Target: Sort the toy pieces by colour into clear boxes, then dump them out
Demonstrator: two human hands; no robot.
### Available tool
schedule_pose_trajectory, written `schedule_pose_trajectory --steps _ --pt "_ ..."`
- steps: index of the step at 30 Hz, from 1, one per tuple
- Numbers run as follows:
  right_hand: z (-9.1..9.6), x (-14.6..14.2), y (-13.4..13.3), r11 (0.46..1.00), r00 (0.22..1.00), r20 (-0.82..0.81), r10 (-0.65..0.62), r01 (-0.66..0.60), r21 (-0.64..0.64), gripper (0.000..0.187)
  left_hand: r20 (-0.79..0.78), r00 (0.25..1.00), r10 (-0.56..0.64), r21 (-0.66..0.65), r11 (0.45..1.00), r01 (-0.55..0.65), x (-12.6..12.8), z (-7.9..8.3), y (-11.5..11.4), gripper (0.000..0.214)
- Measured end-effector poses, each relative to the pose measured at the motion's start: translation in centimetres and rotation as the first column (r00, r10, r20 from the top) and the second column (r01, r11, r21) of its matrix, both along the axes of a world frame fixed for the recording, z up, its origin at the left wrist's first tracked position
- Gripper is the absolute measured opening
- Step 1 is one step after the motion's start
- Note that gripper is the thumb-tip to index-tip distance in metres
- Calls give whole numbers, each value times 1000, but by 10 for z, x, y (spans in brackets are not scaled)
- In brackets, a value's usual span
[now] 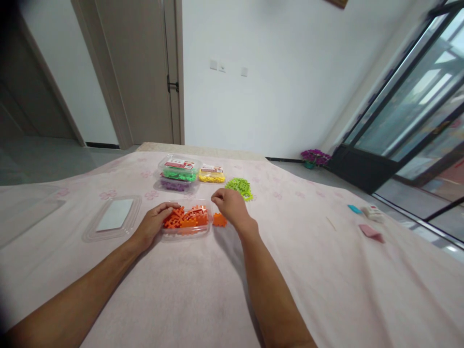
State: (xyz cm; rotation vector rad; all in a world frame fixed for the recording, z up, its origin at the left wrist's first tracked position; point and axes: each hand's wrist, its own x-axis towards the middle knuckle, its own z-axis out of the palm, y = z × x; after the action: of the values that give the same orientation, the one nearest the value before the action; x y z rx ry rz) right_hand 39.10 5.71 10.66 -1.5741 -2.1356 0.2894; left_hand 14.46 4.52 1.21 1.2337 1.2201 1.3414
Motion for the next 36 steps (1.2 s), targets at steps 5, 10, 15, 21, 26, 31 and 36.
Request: schedule_pose_trajectory --steps 5,10,15,21,26,31,36 --pt "-7 44 11 954 960 238 -150 204 -221 23 30 999 16 -12 1000 -15 1 -1 1 31" --pt "-23 51 17 922 911 373 -177 286 -261 41 5 998 59 40 997 -59 0 -4 1 29" --pt "-30 46 19 904 863 459 -211 351 -245 37 -14 998 54 68 996 -53 -2 -7 2 30" --pt "-33 50 22 895 862 440 -252 380 -232 39 20 999 46 42 998 -47 -1 -8 1 36" --pt "-21 54 21 928 925 248 -289 334 -165 10 62 996 67 39 997 -69 -1 -11 1 45" --pt "-13 30 19 977 955 -205 -214 203 -71 14 82 995 61 20 998 -63 -1 -12 2 46" --pt "-23 -8 12 990 925 -372 -76 25 -140 25 134 990 43 4 999 -44 -1 -14 5 46"
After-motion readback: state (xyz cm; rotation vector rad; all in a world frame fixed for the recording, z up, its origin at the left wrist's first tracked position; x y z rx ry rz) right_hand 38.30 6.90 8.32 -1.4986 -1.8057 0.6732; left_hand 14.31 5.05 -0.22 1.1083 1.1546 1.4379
